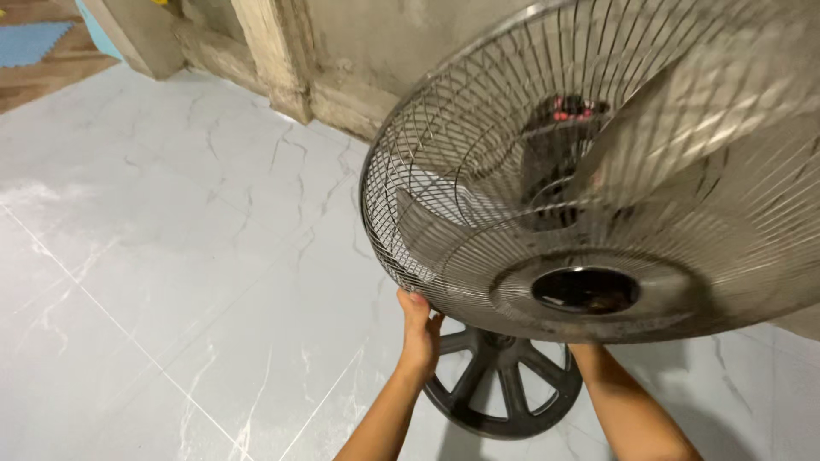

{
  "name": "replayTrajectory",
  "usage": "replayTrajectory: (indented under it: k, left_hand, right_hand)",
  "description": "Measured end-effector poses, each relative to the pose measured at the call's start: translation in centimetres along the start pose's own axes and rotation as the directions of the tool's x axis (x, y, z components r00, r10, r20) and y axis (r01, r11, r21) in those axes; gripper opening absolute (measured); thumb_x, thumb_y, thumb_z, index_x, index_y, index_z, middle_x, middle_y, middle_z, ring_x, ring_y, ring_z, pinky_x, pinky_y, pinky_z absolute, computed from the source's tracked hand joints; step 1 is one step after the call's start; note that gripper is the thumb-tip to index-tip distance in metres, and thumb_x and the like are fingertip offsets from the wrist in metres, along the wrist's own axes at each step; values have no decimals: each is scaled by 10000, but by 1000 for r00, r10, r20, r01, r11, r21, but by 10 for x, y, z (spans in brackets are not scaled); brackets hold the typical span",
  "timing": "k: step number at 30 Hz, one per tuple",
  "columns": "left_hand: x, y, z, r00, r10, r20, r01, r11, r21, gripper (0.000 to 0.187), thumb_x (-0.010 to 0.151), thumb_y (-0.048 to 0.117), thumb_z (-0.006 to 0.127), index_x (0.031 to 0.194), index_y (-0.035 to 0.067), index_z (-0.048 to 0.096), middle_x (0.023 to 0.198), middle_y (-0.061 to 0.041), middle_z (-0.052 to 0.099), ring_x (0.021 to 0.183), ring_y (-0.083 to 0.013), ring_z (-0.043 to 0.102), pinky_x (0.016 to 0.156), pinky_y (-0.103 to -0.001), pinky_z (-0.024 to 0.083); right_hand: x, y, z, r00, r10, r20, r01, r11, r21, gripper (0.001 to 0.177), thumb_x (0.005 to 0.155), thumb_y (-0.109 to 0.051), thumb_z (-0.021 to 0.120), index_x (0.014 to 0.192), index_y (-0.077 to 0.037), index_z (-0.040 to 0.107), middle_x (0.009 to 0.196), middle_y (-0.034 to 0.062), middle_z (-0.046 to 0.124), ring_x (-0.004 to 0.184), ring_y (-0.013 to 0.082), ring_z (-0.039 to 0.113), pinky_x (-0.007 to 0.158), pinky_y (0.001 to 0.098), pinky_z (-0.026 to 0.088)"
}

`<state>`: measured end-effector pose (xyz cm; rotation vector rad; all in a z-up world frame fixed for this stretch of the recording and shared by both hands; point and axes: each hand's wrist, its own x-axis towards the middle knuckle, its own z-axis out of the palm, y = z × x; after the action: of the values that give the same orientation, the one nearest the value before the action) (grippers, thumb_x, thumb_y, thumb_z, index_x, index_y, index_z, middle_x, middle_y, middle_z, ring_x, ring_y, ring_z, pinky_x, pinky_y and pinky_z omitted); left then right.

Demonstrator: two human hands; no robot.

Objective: The person disassembles a standing electric fan by removing the front grille and then the fan blades. They use a screwdriver to loosen screws on the grille and then detach the blades from the motor hub.

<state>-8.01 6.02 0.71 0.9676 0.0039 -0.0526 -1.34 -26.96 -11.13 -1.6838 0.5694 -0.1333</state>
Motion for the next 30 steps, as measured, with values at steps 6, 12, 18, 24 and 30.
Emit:
replayTrajectory:
  k: [6, 12, 18, 24, 30]
  left_hand:
    - [31, 16, -12, 994, -16, 107, 33, 986, -162, 867, 907, 758, 430, 1560, 206, 283, 1608, -146, 308, 1446, -383, 330, 1180, -638, 288]
    - [55, 92, 3, 999, -28, -24, 24, 991, -130, 1035, 775, 842, 303, 1612, 243, 188, 1648, -158, 243, 1480, -422, 266, 1140, -686, 213]
    - [80, 115, 23, 997, -59, -47, 52, 990, -128, 1032, 834, 853, 343, 1628, 206, 222, 1672, -169, 234, 1519, -393, 241, 1198, -623, 179]
    - [81, 111, 35, 991, 67, -113, -79, 991, -110, 1009, 842, 829, 347, 1612, 186, 243, 1690, -94, 251, 1526, -330, 258, 1223, -521, 212]
    - [38, 131, 36, 991, 37, -129, -50, 994, -99, 969, 876, 806, 314, 1614, 184, 226, 1693, -78, 231, 1534, -318, 240, 1225, -516, 202]
  right_hand:
    - [-111, -51, -103, 975, 89, -205, -5, 926, 377, 327, 1004, -185, 547, 1308, -70, 582, 1212, 53, 690, 1053, 205, 679, 860, 447, 581]
    - [-158, -186, -190, 939, -196, -283, 341, 643, 685, 300, 1040, -171, 480, 1315, -77, 554, 1228, 45, 673, 1069, 203, 679, 859, 465, 593]
    - [-187, -199, -165, 644, -472, -602, 764, 438, 474, 182, 1140, -135, 562, 1197, 7, 661, 1128, 52, 673, 1016, 152, 622, 924, 328, 544]
    - [-191, -199, -160, 445, -513, -734, 854, 490, 175, 231, 1168, -157, 625, 1029, 23, 663, 949, -9, 621, 856, 88, 522, 783, 244, 445]
    - [-264, -230, -166, 537, -441, -719, 802, 530, 275, 260, 1156, -184, 554, 987, 3, 620, 945, 36, 668, 858, 124, 618, 739, 272, 517]
